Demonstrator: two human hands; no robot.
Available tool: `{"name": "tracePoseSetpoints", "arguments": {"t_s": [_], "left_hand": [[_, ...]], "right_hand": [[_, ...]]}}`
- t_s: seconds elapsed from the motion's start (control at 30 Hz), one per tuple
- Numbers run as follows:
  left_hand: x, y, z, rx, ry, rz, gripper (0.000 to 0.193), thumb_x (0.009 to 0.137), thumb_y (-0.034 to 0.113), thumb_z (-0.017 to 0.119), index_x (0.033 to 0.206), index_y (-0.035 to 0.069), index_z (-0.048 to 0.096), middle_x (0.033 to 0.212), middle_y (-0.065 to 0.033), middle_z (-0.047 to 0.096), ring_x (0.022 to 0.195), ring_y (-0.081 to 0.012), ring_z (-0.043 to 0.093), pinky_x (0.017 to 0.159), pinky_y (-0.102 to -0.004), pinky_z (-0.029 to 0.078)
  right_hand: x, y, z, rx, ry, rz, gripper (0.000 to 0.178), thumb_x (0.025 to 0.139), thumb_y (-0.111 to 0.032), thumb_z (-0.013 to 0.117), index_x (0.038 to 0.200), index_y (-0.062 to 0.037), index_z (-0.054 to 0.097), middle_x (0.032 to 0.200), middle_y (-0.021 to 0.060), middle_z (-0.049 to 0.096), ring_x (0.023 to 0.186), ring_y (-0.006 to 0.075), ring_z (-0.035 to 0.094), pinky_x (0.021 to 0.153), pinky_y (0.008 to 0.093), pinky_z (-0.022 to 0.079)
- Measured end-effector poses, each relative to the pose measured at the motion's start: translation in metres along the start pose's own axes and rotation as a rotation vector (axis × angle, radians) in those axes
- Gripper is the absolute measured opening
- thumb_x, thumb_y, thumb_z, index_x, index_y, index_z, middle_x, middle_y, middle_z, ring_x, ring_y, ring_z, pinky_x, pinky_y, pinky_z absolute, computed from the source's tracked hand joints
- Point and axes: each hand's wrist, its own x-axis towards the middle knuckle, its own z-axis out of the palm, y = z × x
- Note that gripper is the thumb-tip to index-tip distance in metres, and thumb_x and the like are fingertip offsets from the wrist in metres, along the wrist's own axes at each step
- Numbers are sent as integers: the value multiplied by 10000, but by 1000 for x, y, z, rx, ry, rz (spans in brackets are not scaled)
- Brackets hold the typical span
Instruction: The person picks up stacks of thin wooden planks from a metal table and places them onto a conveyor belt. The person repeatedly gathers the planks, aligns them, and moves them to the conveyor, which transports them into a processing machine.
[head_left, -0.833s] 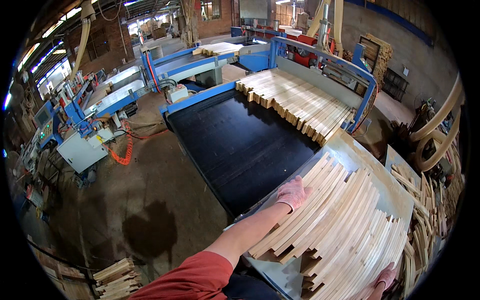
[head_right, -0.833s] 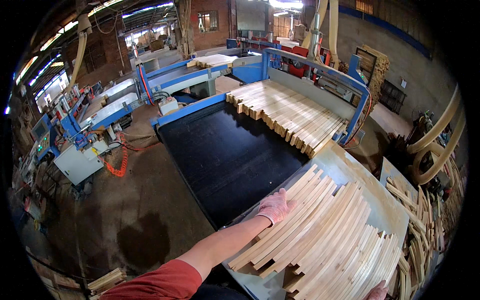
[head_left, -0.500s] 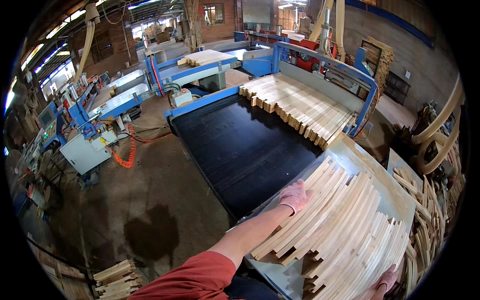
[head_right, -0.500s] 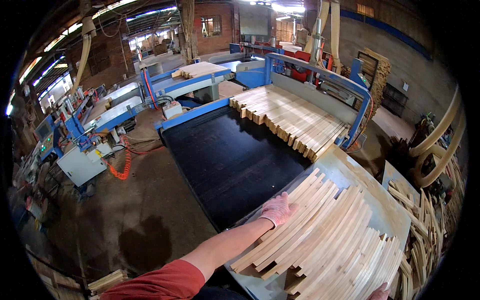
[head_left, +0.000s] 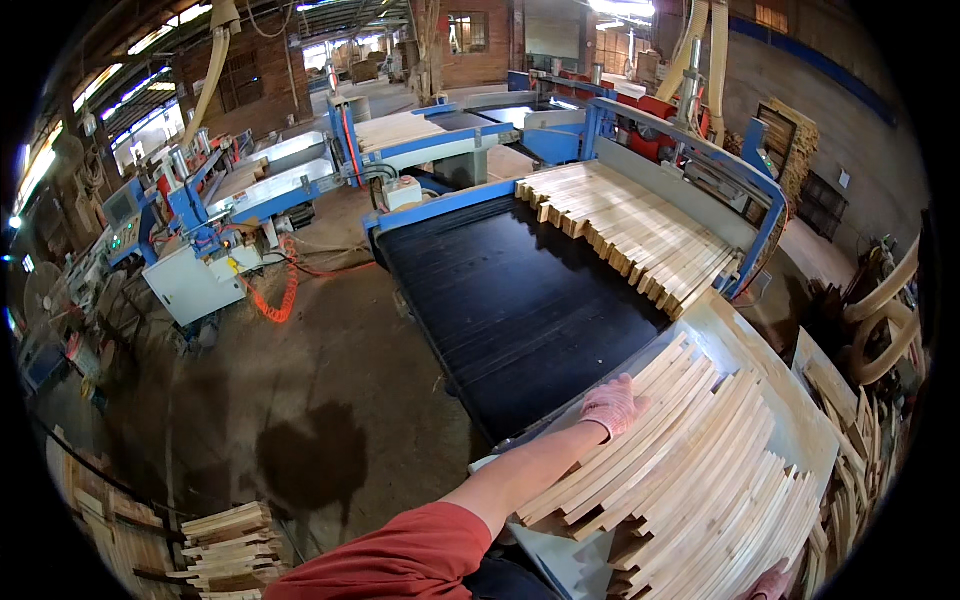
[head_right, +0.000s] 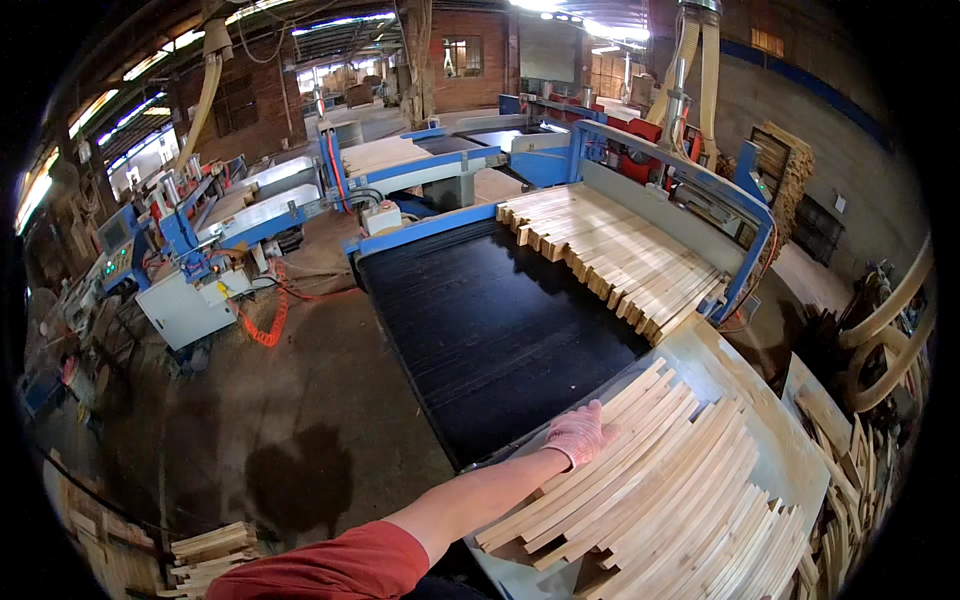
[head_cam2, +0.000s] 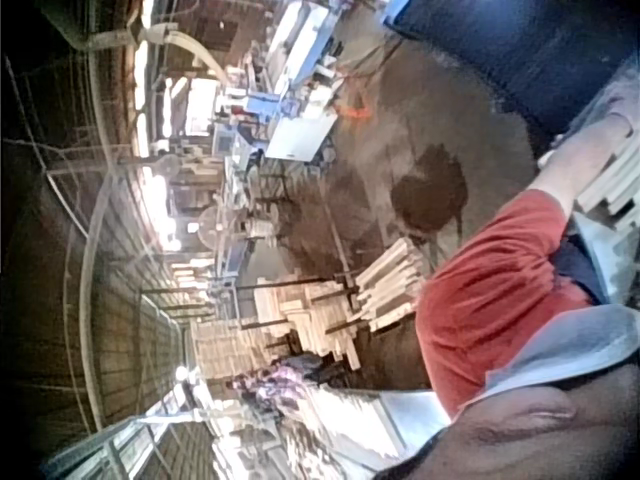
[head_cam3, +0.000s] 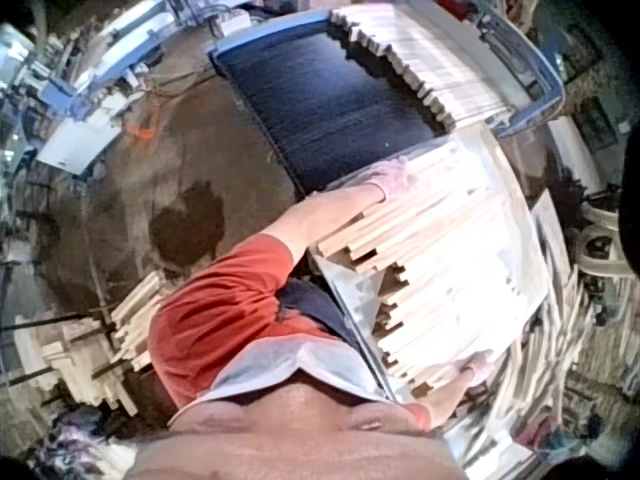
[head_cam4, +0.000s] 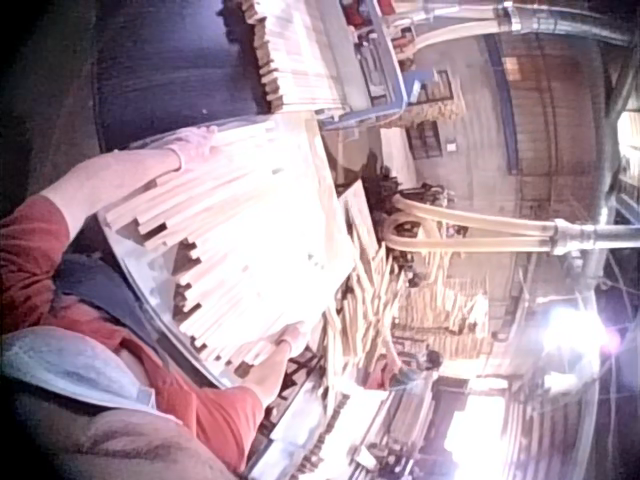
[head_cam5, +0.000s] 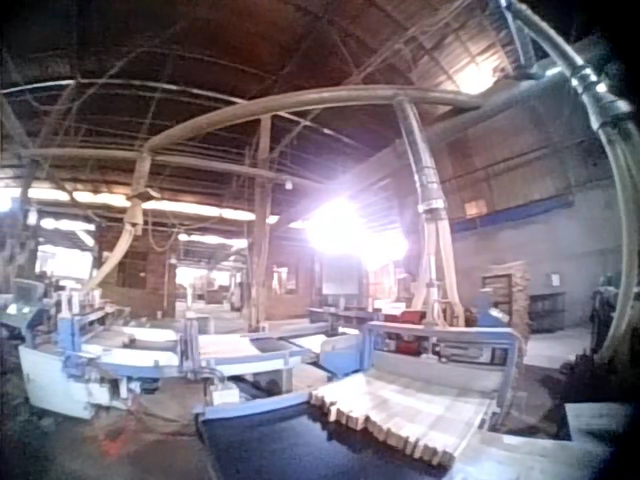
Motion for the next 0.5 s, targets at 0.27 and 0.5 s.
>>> {"name": "tracePoseSetpoints", "arguments": {"t_s": [0.27,0.5], "left_hand": [[2,-6,2,-7,20,33,884,1035,688,453,1600,11,395,1460,-237,618,1295,-408,655,1042,-551,539],[-2,-4,-5,-30,-9,0,872,1022,693,474,1576,22,414,1461,-235,618,1304,-405,649,1064,-549,525]], "right_hand": [[22,-8,25,77,-10,-18,749,1077,-585,417,1483,28,561,1391,293,657,1265,451,644,1068,496,509],[49,8,50,145,-37,-31,780,1082,-581,429,1514,62,515,1442,315,616,1311,466,610,1094,487,492]]}}
